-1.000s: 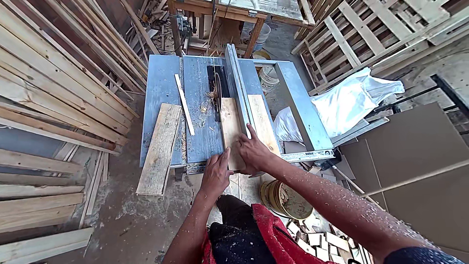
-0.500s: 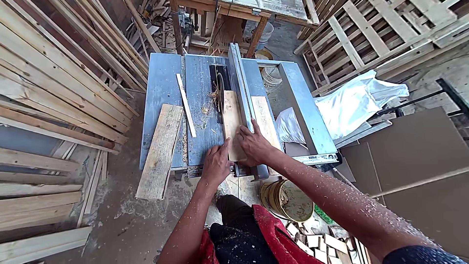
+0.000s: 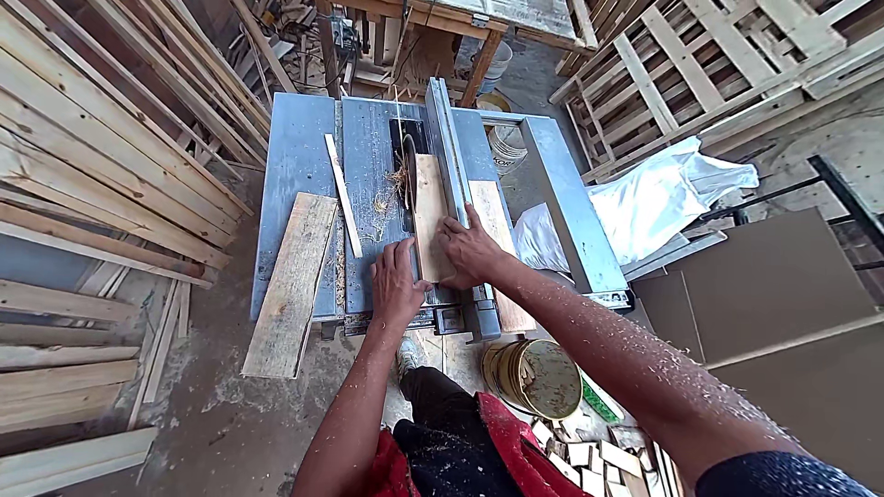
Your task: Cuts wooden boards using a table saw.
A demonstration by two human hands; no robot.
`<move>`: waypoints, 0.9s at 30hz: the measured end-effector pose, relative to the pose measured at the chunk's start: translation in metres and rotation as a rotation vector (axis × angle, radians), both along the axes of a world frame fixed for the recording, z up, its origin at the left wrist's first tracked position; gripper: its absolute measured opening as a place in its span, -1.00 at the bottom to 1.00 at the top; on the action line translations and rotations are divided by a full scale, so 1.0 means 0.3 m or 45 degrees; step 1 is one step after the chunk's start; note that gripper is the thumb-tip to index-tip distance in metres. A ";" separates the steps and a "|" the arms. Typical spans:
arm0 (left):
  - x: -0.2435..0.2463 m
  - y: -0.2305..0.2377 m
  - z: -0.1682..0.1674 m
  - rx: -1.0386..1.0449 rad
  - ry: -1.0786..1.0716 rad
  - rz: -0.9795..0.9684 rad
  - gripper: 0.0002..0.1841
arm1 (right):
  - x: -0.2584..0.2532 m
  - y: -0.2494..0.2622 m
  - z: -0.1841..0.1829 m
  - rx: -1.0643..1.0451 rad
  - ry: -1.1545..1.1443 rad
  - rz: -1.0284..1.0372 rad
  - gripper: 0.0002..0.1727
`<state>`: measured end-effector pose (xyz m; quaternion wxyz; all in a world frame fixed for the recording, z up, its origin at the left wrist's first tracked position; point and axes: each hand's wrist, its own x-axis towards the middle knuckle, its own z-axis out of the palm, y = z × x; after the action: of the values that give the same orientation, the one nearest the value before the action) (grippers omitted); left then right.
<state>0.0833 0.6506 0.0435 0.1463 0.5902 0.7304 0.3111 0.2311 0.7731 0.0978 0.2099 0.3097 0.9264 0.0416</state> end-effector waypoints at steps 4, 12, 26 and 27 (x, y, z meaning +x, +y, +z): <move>-0.008 0.044 0.008 -0.016 0.008 0.082 -0.02 | -0.019 0.058 -0.002 0.004 0.006 0.016 0.26; -0.030 0.136 0.010 -0.005 0.055 0.198 -0.09 | -0.064 0.181 0.000 0.033 -0.003 0.065 0.29; -0.080 -0.120 -0.145 0.377 -0.116 0.055 -0.86 | -0.109 0.331 0.004 0.051 -0.026 0.065 0.23; -0.082 -0.122 -0.146 0.397 -0.142 0.065 -0.87 | -0.112 0.344 0.004 0.054 -0.023 0.068 0.25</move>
<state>0.0588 0.6140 -0.0002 0.0853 0.5689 0.6788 0.4565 0.1973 0.8763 0.0990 0.2105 0.2888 0.9314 0.0698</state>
